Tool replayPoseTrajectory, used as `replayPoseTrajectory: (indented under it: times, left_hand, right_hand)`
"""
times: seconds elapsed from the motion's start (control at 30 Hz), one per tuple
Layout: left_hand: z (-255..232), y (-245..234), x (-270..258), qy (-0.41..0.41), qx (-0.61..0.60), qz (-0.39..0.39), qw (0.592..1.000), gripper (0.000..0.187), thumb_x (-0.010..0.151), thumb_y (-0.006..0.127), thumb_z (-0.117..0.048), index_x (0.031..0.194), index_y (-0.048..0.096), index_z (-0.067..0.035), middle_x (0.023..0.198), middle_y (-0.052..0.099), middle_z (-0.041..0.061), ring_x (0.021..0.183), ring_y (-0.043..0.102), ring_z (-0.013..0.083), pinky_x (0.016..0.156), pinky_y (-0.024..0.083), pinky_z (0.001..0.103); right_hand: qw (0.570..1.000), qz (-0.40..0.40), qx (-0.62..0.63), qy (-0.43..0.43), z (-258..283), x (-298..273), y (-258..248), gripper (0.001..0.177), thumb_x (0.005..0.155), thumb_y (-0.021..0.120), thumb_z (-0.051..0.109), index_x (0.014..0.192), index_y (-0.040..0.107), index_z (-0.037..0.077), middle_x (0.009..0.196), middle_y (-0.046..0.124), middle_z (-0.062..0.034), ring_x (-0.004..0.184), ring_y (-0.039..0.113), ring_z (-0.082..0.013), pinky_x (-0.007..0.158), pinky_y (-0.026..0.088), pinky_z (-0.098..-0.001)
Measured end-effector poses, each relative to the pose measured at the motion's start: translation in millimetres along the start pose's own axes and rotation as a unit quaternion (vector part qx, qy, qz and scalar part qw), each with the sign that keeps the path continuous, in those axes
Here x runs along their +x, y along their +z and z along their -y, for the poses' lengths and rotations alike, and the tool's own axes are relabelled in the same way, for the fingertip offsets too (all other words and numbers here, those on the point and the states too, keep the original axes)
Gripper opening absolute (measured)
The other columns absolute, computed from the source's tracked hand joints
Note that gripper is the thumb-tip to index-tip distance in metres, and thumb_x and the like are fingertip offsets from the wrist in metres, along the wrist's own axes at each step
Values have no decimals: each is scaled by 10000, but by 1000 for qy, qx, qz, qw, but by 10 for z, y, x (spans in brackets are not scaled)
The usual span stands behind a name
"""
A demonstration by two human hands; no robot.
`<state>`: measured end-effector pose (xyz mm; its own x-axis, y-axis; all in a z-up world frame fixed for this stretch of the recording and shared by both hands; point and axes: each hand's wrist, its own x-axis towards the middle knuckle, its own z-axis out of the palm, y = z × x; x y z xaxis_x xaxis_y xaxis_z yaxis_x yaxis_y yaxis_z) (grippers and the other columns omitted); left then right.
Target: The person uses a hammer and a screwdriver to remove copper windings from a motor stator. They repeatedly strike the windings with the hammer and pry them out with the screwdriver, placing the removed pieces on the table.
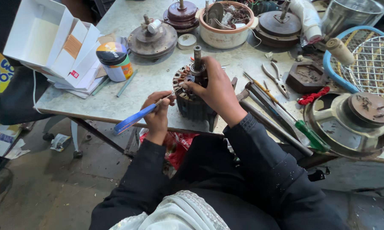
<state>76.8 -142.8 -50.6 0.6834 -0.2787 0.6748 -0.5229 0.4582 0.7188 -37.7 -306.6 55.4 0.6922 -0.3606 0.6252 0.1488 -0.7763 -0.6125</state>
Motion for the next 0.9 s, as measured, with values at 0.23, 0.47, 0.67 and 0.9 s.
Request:
replayPoseTrajectory:
  times: [0.23,0.47,0.67,0.9]
  left_hand:
    - [-17,-176,159,114,115,43,986,693,999,570,-658,1060,734,13,935,730,102,793,725,176,710,590,271]
    - [123,-196,-127,-27,-56,0,998,966,859,779,-664,1477,444,-3,1150,668,111,879,656,164,784,581,305]
    - [-67,-385,-131,19,-84,-67,994,1126,759,915,-586,1535,279,-73,1286,610,97,999,658,186,860,608,348]
    - [54,-463,-87,39,-105,1,994,691,883,893,-331,1410,601,8,1388,672,175,1353,645,323,1214,498,452]
  right_hand:
    - [999,-15,-14,-26,-8,-15,18,687,821,902,338,1289,512,21,1095,647,-169,1031,657,-357,876,524,-427]
    - [1000,2,-6,-5,16,-25,13,647,820,897,323,1280,541,38,1075,648,-167,1000,662,-345,859,533,-418]
    - [1000,4,-2,-4,5,-25,9,638,822,899,300,1274,536,32,1081,649,-166,995,662,-343,853,534,-418]
    - [1000,-2,-13,-15,-11,-16,10,649,823,905,312,1267,532,20,1078,654,-169,1011,661,-353,863,528,-429]
